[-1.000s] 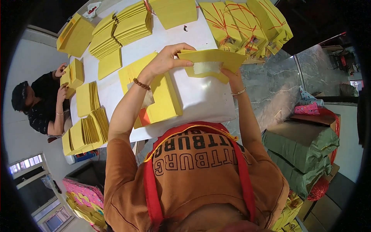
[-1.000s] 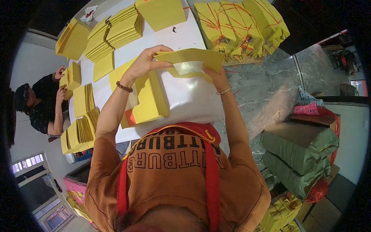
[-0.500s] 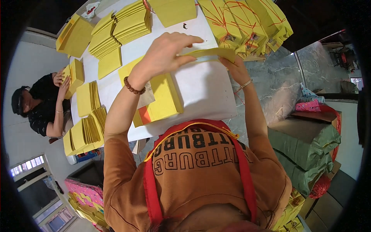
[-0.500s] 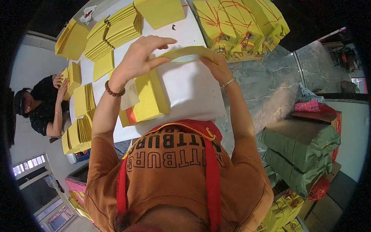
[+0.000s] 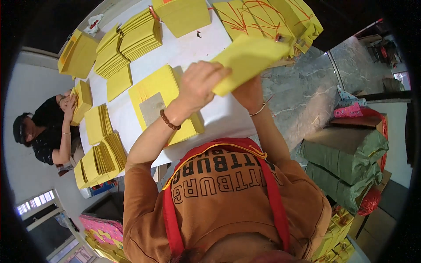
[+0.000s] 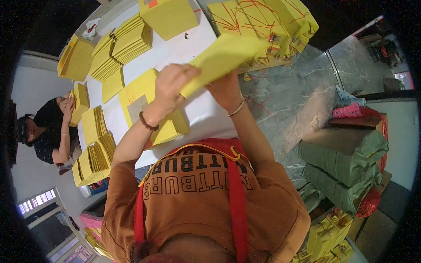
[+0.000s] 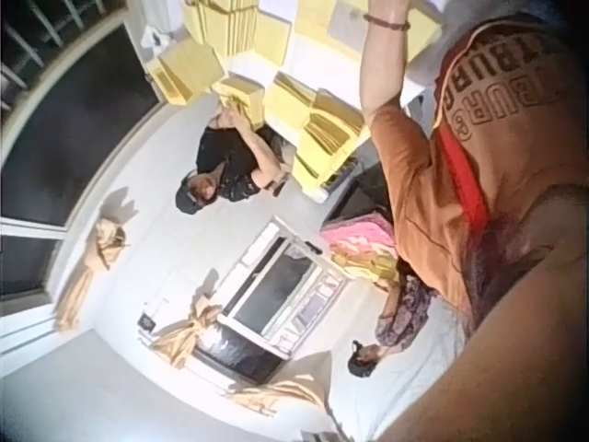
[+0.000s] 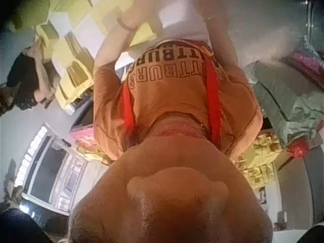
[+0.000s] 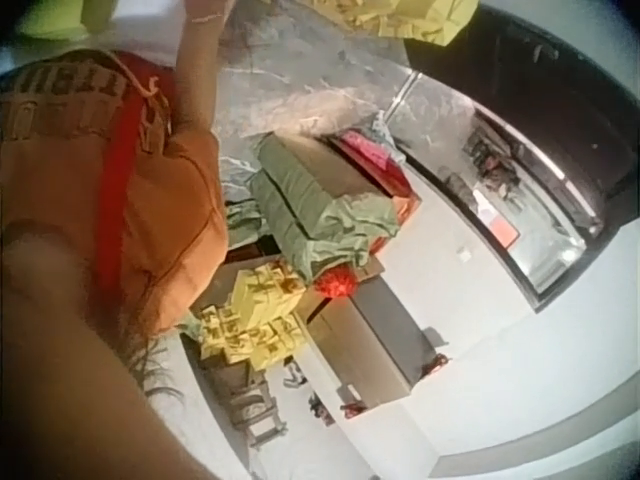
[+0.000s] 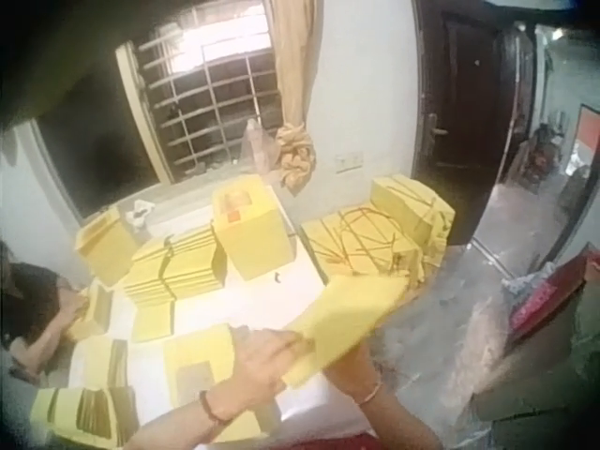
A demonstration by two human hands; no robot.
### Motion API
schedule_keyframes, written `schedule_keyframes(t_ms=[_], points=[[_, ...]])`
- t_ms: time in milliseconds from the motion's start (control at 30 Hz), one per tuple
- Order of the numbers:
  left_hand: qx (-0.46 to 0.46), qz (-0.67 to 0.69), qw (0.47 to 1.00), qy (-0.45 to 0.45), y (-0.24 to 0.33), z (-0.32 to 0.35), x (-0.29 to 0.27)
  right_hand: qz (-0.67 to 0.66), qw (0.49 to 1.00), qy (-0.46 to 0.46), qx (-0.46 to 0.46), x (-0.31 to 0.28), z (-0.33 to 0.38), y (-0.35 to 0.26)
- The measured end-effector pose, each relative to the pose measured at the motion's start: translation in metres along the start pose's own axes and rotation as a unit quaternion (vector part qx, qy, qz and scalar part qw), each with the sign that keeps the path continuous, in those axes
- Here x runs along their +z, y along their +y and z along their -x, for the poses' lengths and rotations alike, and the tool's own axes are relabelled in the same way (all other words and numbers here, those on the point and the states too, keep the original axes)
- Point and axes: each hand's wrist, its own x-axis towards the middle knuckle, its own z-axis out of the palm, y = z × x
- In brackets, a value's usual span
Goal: Counting, stacking, and bundling sheets of yellow paper into organized piles.
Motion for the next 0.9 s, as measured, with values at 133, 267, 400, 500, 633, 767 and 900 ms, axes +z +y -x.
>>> schedule_keyframes(t_ms=[133, 267, 400, 500, 633, 767, 900], points=[[0.079, -0.06, 0.986, -0.136, 0.009, 0.017, 0.004, -0.158, 0.975, -0.154, -0.033, -0.002, -0.013, 0.004], [0.064, -0.024, 0.973, -0.221, 0.004, 0.011, -0.003, -0.161, 0.966, -0.197, -0.054, 0.004, -0.02, 0.005], [-0.008, 0.093, 0.965, -0.246, 0.007, 0.005, -0.005, -0.06, 0.992, -0.09, -0.071, 0.003, -0.028, 0.018], [-0.211, 0.148, 0.931, -0.259, 0.003, 0.005, 0.001, -0.007, 0.997, 0.051, -0.059, 0.009, -0.035, 0.042], [-0.27, 0.148, 0.928, -0.21, 0.011, 0.009, 0.01, 0.109, 0.981, 0.144, -0.07, 0.017, -0.037, 0.053], [-0.381, 0.239, 0.862, -0.234, 0.01, 0.008, 0.014, 0.142, 0.985, 0.081, -0.053, 0.013, -0.027, 0.042], [-0.363, 0.258, 0.879, -0.172, 0.012, 0.008, 0.014, 0.114, 0.988, 0.049, -0.09, 0.02, -0.022, 0.042]])
